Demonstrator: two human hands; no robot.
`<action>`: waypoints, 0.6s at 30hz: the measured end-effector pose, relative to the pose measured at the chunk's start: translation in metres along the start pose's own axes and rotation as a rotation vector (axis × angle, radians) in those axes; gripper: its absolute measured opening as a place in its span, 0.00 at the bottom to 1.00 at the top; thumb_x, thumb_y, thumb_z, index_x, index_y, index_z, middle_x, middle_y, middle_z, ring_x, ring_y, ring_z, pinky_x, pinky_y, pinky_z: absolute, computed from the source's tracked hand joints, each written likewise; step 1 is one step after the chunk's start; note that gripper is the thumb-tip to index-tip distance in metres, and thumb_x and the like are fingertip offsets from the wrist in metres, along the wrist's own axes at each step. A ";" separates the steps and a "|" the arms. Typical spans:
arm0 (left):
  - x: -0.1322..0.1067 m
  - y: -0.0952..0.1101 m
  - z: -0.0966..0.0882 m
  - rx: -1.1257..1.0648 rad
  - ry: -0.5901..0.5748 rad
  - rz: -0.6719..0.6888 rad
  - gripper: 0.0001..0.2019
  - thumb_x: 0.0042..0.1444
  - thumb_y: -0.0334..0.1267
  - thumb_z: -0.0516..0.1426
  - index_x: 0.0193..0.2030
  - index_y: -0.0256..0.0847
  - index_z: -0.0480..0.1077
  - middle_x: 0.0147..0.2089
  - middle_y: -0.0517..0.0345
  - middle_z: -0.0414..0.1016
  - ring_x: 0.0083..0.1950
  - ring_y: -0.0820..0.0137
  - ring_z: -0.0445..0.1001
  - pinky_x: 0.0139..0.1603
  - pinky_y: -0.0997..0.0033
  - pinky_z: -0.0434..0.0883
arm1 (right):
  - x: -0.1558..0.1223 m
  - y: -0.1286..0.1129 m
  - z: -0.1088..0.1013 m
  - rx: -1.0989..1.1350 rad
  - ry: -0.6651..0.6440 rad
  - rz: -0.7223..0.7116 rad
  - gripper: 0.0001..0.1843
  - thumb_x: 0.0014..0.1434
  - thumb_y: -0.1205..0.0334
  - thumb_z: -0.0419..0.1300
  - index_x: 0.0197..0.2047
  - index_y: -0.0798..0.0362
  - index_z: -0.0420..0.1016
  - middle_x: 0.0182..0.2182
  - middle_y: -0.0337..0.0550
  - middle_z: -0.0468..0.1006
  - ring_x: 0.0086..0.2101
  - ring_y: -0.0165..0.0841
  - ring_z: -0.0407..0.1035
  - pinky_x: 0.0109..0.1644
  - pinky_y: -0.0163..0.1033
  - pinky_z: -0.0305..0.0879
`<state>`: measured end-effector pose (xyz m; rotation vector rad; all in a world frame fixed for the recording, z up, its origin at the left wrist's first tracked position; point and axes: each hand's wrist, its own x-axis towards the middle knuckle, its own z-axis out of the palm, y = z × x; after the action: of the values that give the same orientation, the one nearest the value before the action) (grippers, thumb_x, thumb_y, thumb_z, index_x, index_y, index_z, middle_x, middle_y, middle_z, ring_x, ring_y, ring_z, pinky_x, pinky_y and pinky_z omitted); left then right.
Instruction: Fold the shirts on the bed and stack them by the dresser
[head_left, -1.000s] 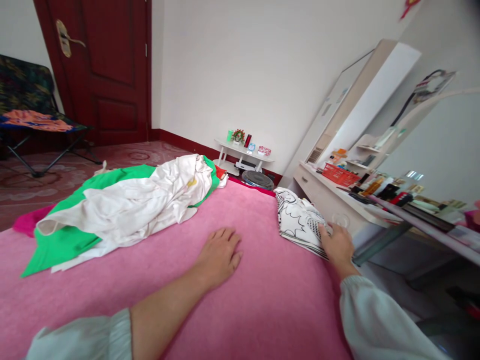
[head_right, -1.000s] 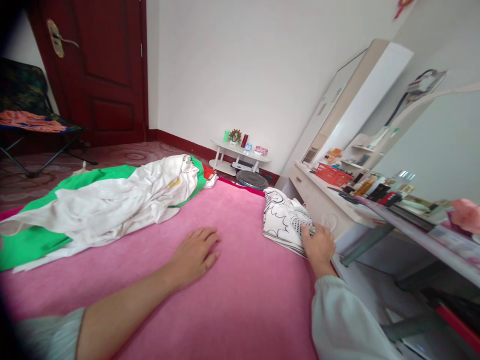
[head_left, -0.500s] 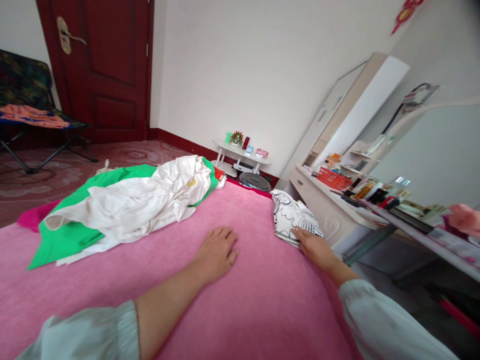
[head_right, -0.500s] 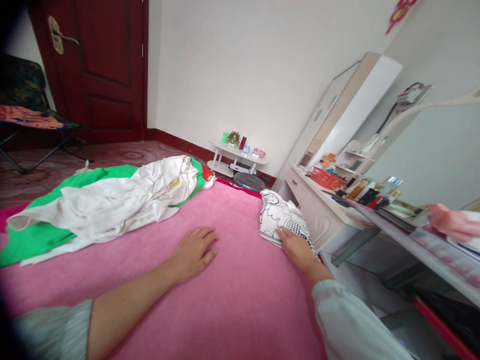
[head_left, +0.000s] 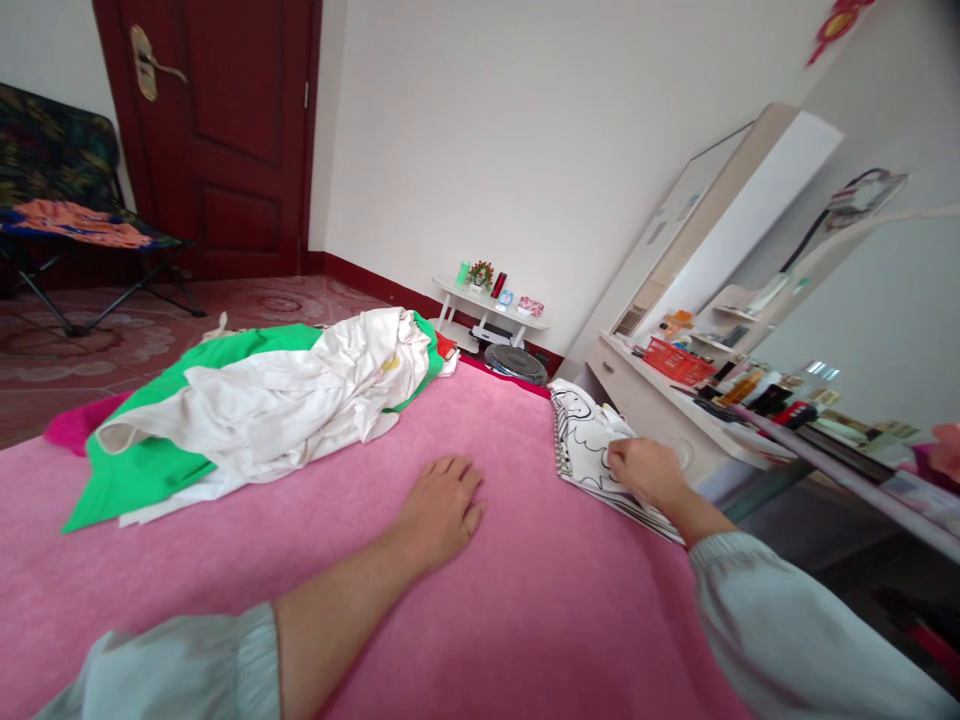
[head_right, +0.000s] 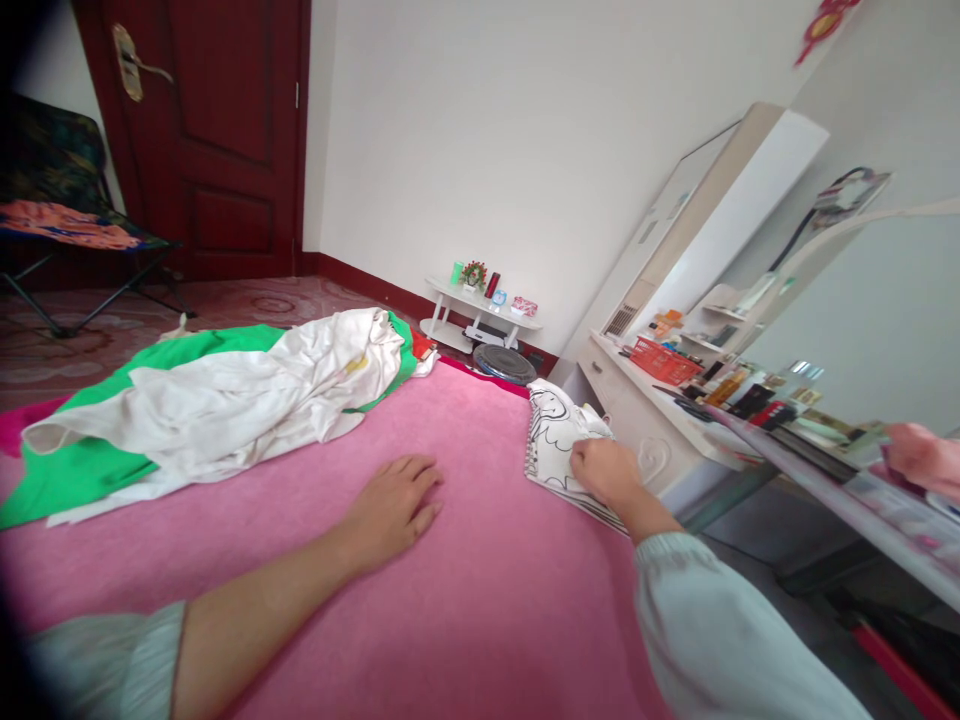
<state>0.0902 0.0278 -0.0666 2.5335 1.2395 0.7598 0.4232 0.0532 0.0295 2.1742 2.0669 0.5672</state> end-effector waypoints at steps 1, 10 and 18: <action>0.000 0.000 0.000 0.000 -0.002 -0.004 0.16 0.59 0.41 0.51 0.52 0.42 0.68 0.57 0.49 0.66 0.58 0.58 0.62 0.60 0.57 0.58 | 0.013 -0.002 -0.008 0.020 0.068 0.049 0.17 0.56 0.60 0.49 0.27 0.51 0.78 0.29 0.49 0.79 0.33 0.42 0.72 0.34 0.41 0.62; 0.001 0.000 -0.001 -0.023 -0.026 -0.033 0.16 0.59 0.41 0.51 0.53 0.42 0.67 0.58 0.49 0.65 0.59 0.58 0.61 0.60 0.56 0.59 | 0.080 -0.044 0.064 0.246 0.153 0.154 0.28 0.63 0.50 0.46 0.64 0.46 0.58 0.66 0.49 0.53 0.64 0.50 0.43 0.60 0.65 0.44; 0.000 -0.003 0.001 -0.022 -0.014 -0.021 0.17 0.59 0.42 0.51 0.53 0.43 0.68 0.58 0.49 0.66 0.58 0.59 0.62 0.60 0.56 0.59 | 0.067 -0.033 0.081 0.491 -0.176 -0.008 0.30 0.62 0.41 0.43 0.59 0.48 0.68 0.63 0.47 0.61 0.61 0.44 0.54 0.64 0.57 0.43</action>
<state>0.0889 0.0300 -0.0683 2.5006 1.2445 0.7459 0.4193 0.1368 -0.0427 2.3419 2.2943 -0.1547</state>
